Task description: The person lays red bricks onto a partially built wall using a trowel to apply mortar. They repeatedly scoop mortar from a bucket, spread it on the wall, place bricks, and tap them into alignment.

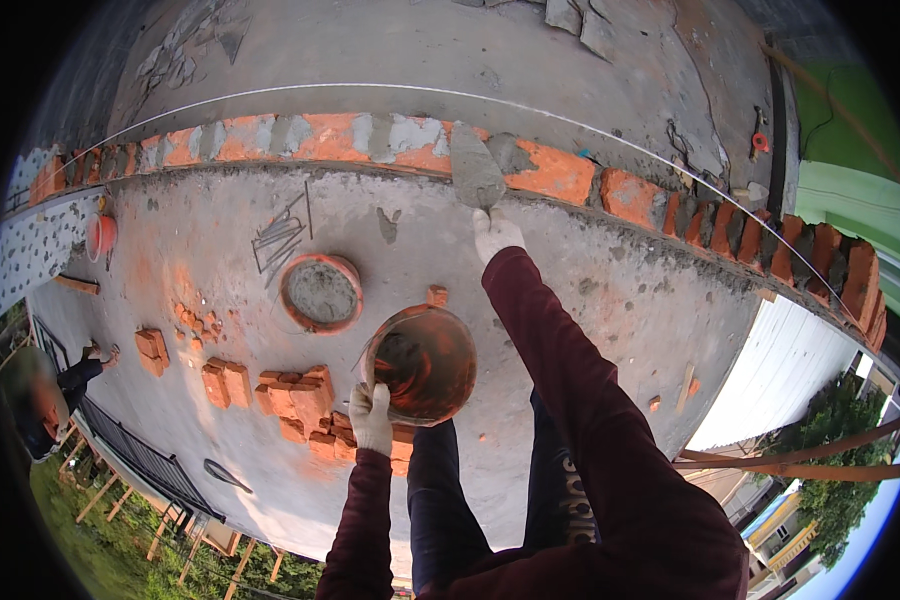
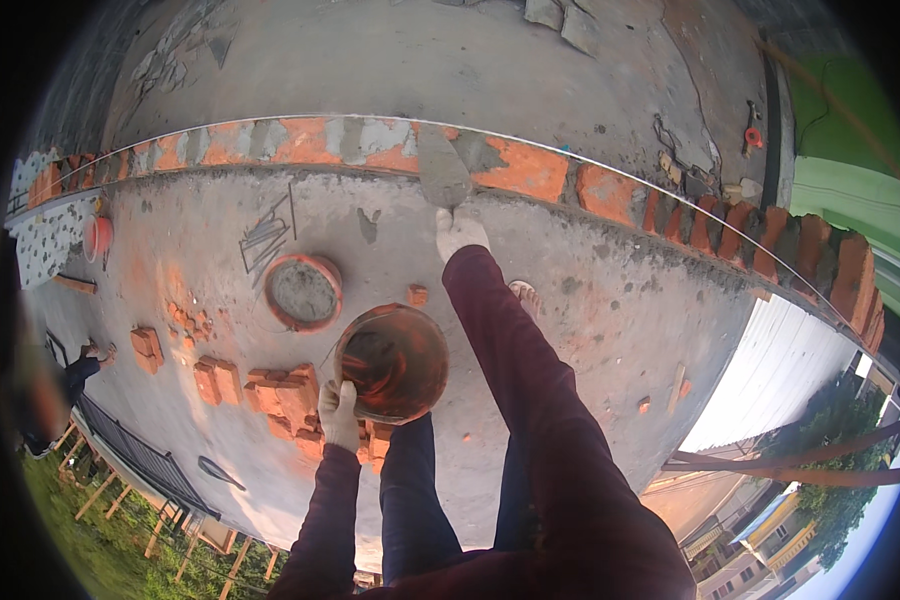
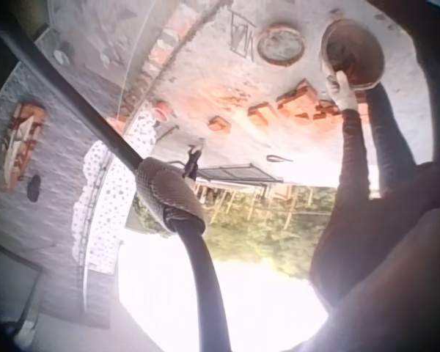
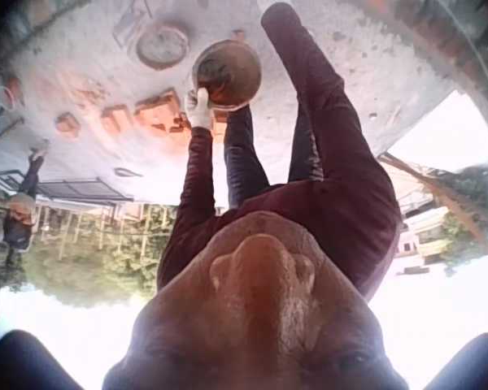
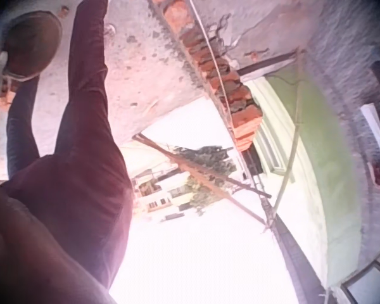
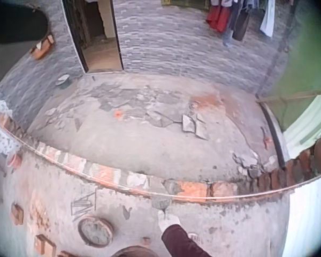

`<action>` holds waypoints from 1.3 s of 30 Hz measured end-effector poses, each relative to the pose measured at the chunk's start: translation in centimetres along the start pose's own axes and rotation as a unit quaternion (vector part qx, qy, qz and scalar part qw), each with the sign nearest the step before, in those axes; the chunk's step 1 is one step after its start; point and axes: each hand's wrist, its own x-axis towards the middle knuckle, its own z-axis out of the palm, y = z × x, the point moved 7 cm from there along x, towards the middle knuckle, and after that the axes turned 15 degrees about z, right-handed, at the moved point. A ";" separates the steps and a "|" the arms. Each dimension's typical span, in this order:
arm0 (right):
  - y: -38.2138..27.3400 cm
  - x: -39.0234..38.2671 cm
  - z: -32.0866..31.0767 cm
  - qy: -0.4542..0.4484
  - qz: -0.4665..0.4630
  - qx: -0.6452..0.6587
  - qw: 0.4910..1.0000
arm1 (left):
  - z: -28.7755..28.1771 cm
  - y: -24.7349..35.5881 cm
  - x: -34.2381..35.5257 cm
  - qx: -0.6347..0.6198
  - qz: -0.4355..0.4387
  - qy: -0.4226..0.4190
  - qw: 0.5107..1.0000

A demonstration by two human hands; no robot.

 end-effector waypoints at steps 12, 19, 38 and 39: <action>9.4 -0.5 -11.0 0.045 0.073 -0.191 0.978 | 0.6 0.6 1.1 -0.031 -0.002 0.031 0.999; -8.1 9.4 -13.9 0.168 -0.071 -0.492 0.851 | 3.4 -1.1 3.3 -0.112 -0.013 0.006 0.994; 3.3 1.4 -7.0 0.054 -0.026 -0.400 0.914 | 3.9 -3.1 5.0 -0.131 0.016 0.047 0.990; 3.8 0.6 -8.3 0.063 -0.028 -0.388 0.919 | 3.2 -2.5 5.2 -0.128 0.033 0.053 0.990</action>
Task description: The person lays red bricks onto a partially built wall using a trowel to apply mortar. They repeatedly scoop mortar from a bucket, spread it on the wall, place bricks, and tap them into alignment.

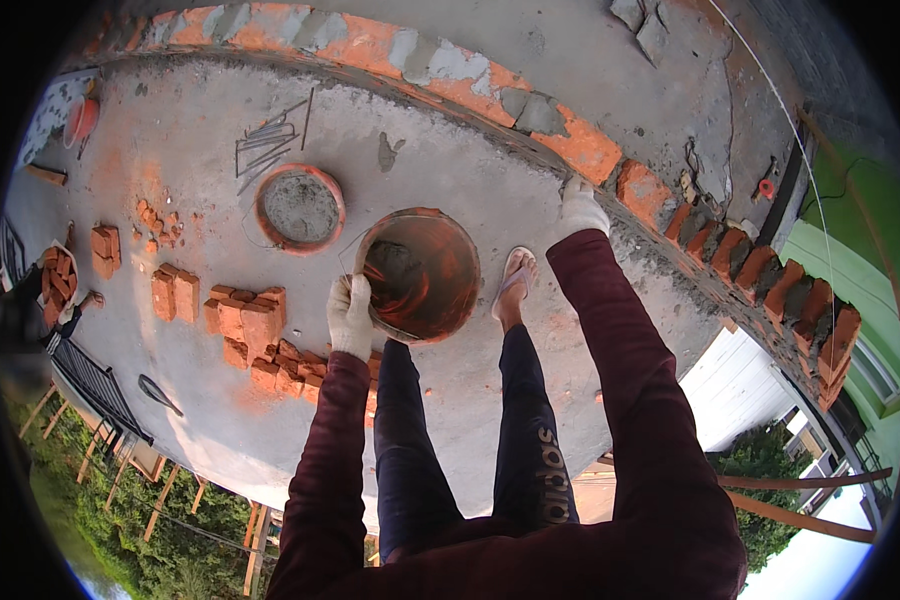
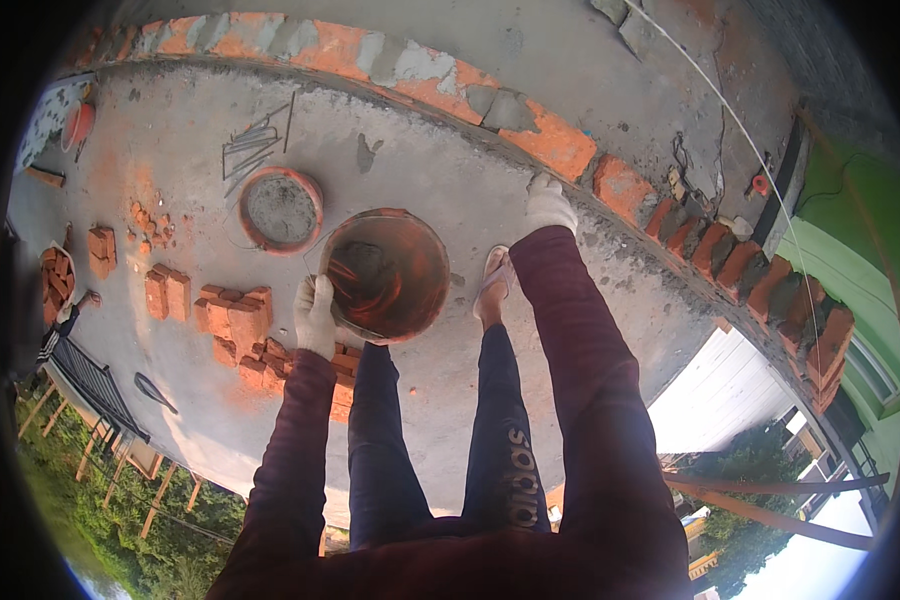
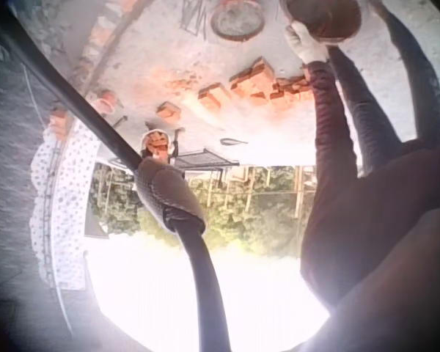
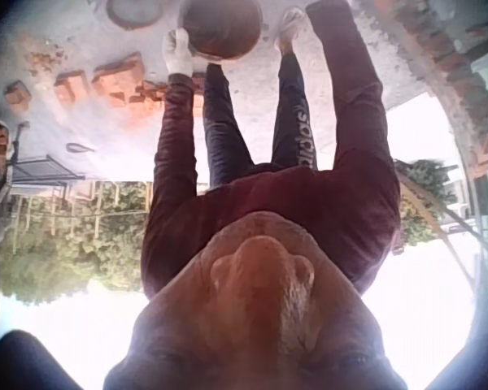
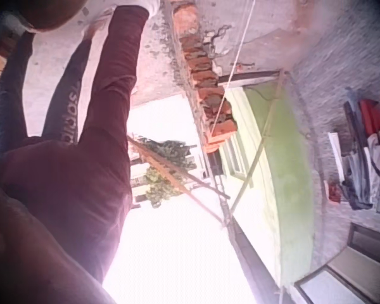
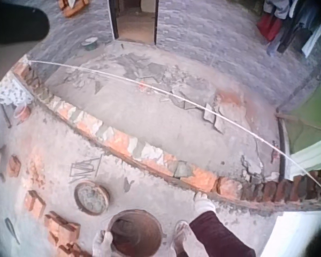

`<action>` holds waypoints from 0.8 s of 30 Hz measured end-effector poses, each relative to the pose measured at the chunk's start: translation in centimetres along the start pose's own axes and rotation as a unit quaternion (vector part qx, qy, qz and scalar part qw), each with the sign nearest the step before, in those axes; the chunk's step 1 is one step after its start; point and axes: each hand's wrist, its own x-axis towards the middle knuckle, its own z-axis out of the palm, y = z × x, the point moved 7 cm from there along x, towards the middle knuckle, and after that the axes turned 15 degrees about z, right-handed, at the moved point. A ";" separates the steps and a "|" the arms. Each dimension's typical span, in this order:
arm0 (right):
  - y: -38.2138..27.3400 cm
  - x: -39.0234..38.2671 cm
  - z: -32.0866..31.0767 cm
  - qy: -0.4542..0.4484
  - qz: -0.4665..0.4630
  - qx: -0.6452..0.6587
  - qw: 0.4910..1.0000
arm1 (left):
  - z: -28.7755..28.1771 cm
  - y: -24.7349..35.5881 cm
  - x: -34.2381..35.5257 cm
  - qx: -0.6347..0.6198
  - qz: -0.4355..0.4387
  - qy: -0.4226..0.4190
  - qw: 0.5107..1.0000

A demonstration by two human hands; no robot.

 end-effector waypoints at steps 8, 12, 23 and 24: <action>14.1 -16.1 -8.2 0.027 -0.197 0.086 0.976 | 1.8 9.7 2.6 0.001 0.065 -0.048 0.997; 4.7 -27.2 -14.4 -0.006 -0.359 -0.011 0.933 | 2.9 16.7 1.7 -0.029 0.074 -0.141 0.987; 1.1 -38.5 -20.7 -0.035 -0.368 -0.221 0.903 | 3.8 40.4 -5.4 0.038 0.214 -0.129 0.968; 1.8 -39.6 -22.2 -0.027 -0.383 -0.182 0.905 | 3.5 42.0 -6.3 0.060 0.227 -0.149 0.961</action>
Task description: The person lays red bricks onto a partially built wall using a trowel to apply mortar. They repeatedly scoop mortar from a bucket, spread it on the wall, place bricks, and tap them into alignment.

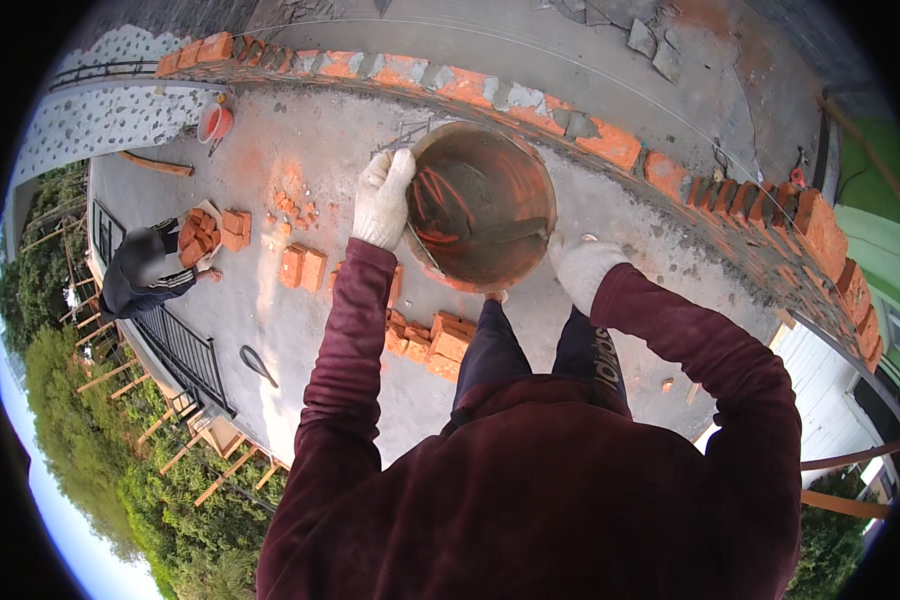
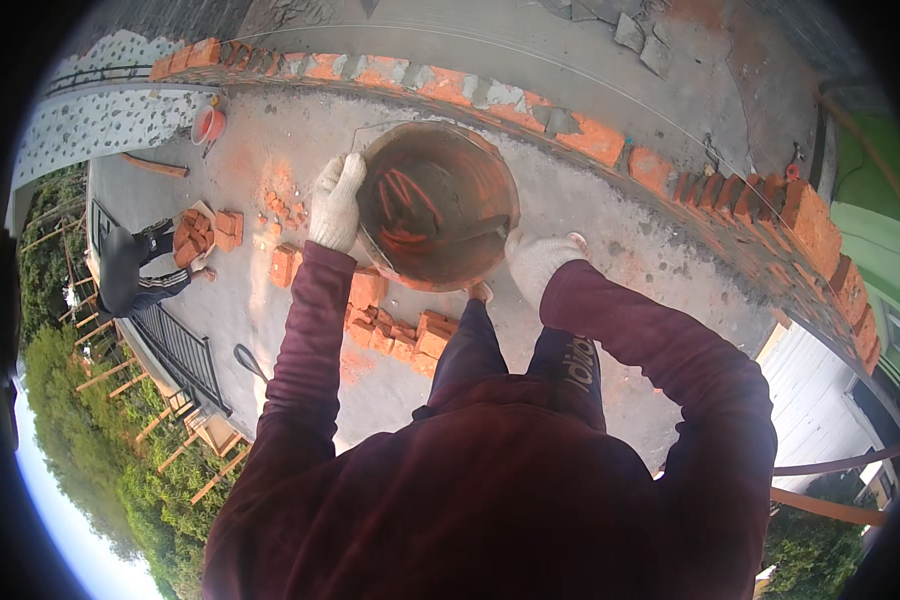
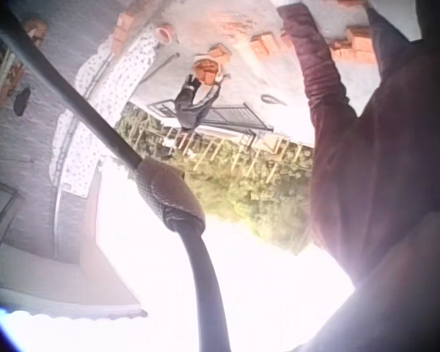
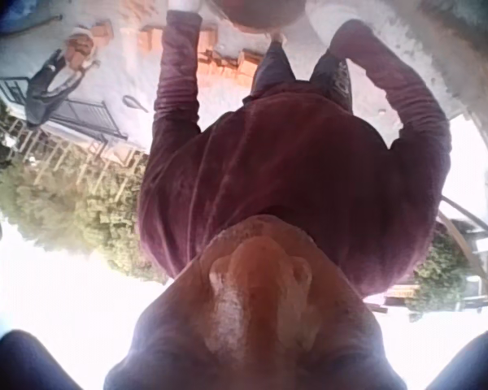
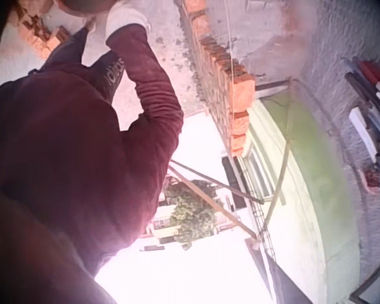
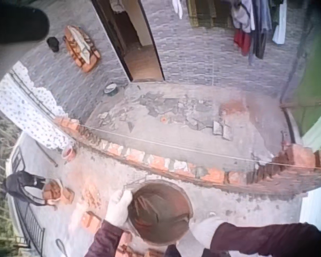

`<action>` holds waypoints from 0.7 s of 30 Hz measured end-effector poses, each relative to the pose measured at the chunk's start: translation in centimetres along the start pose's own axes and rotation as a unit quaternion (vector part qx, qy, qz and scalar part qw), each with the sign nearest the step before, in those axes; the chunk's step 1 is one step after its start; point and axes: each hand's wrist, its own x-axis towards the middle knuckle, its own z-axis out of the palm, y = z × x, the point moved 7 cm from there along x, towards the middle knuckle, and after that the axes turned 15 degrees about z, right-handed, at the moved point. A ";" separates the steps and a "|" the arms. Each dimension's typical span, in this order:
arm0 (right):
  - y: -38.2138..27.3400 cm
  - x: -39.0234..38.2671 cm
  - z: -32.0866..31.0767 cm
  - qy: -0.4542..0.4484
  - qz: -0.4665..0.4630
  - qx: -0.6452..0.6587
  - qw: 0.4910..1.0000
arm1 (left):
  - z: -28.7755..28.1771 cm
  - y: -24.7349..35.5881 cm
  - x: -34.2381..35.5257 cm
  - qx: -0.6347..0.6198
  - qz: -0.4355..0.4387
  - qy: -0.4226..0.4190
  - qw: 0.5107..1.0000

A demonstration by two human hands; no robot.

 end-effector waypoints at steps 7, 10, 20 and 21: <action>-4.0 -4.2 -9.9 0.232 -0.054 0.040 0.970 | -0.9 7.7 0.2 -0.081 0.027 -0.048 0.995; -4.7 -5.7 -7.7 0.139 -0.078 0.009 0.987 | -1.9 9.6 1.1 -0.031 0.067 -0.057 0.996; -5.3 -7.2 -8.8 0.161 -0.061 0.014 0.985 | -5.1 12.7 0.1 0.016 0.099 -0.015 0.995; -4.9 -6.3 -8.8 0.192 -0.057 0.031 0.979 | -6.0 12.4 0.4 0.031 0.103 -0.016 0.994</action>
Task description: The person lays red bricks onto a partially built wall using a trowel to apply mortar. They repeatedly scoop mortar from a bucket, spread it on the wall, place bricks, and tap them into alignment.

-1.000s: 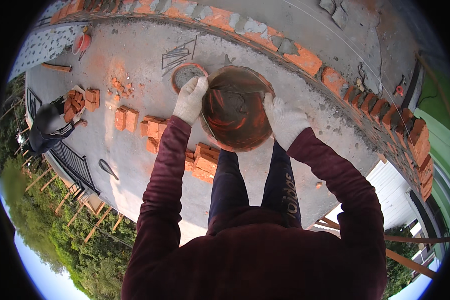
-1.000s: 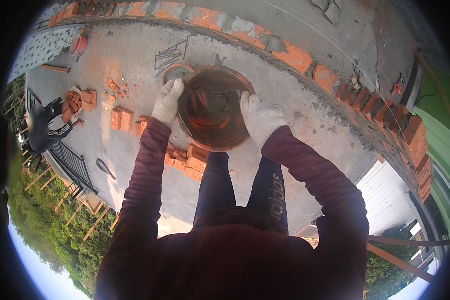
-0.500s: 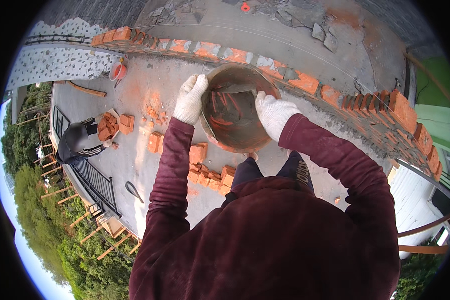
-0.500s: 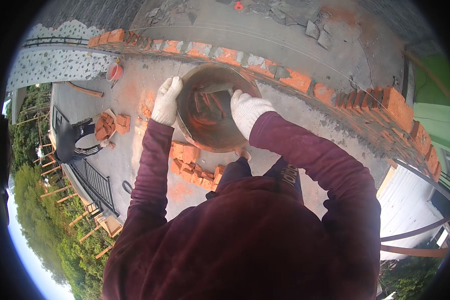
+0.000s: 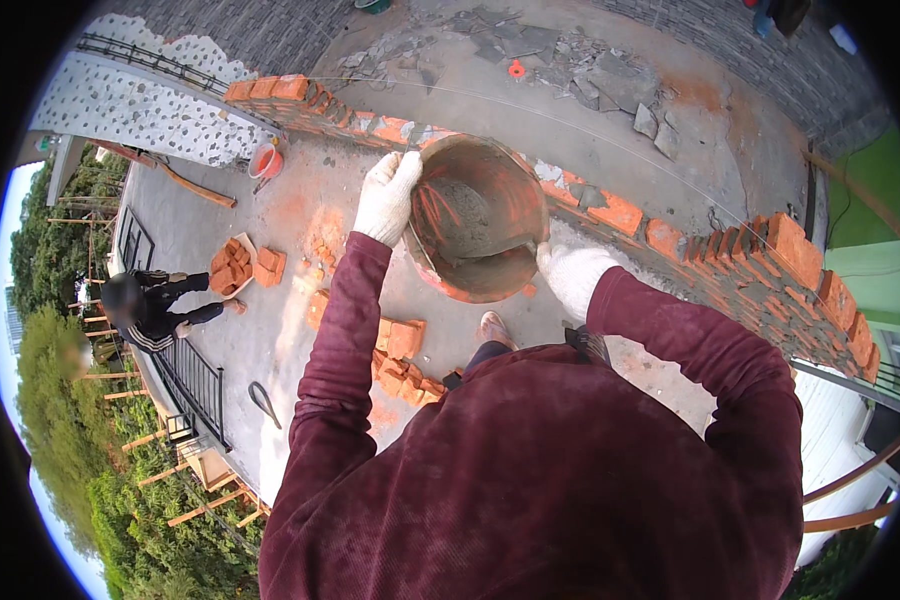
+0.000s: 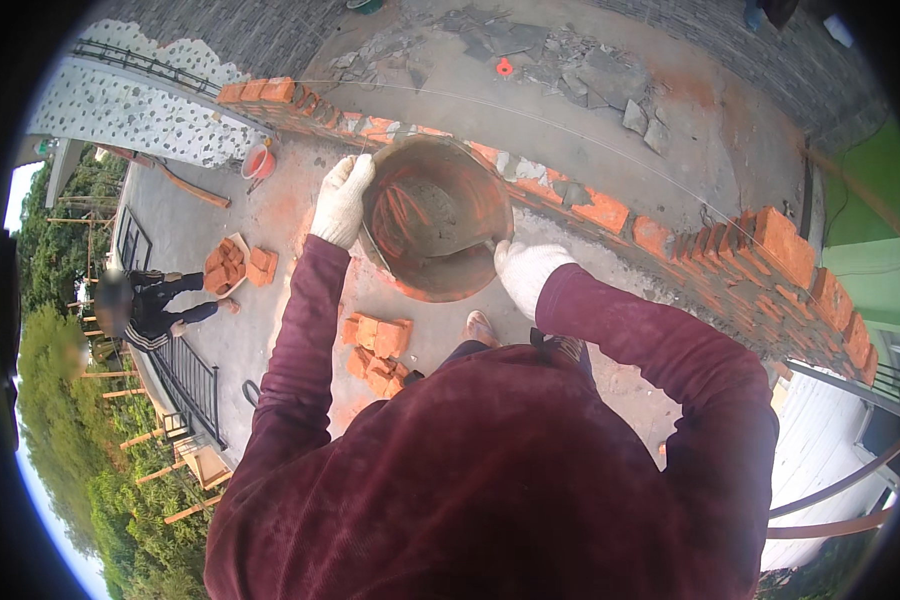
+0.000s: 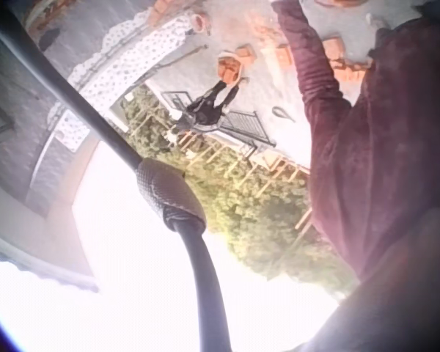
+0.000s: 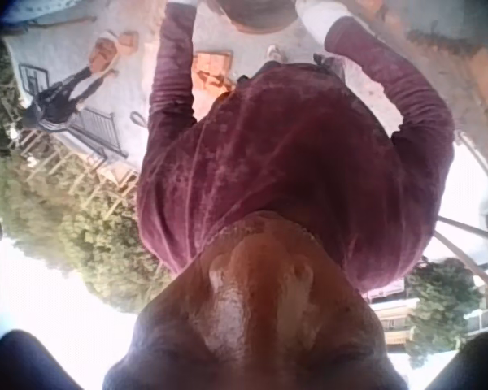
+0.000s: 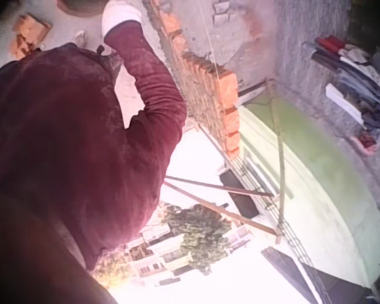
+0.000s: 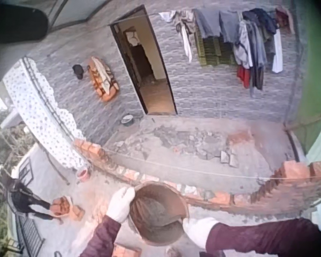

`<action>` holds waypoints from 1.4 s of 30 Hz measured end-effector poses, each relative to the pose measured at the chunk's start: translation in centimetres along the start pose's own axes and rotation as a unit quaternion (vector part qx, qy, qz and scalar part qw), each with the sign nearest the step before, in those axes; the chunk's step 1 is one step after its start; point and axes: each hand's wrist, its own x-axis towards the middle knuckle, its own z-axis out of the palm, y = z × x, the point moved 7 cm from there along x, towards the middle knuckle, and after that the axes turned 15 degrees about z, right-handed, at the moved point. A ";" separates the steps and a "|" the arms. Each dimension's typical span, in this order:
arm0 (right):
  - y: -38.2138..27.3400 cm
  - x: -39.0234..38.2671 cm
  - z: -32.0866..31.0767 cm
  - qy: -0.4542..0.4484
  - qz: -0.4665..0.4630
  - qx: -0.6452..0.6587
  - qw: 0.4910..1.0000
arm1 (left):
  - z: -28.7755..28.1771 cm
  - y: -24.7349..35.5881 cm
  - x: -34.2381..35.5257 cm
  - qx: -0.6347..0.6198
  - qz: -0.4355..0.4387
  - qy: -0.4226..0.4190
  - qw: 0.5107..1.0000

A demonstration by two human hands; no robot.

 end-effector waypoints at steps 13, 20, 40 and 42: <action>-1.2 2.1 -1.0 -0.003 0.046 0.003 0.999 | 1.8 4.5 -0.9 0.235 0.061 0.000 0.970; 1.1 3.6 1.9 -0.180 0.117 0.125 0.969 | 8.6 5.7 -1.5 0.251 0.104 -0.159 0.949; 8.9 -6.1 23.2 -0.427 0.018 0.689 0.585 | 16.4 -11.3 -12.6 0.053 -0.085 -0.040 0.994; 11.8 -5.9 25.8 -0.460 0.046 0.698 0.548 | 17.4 -15.7 -13.9 0.053 -0.102 -0.003 0.993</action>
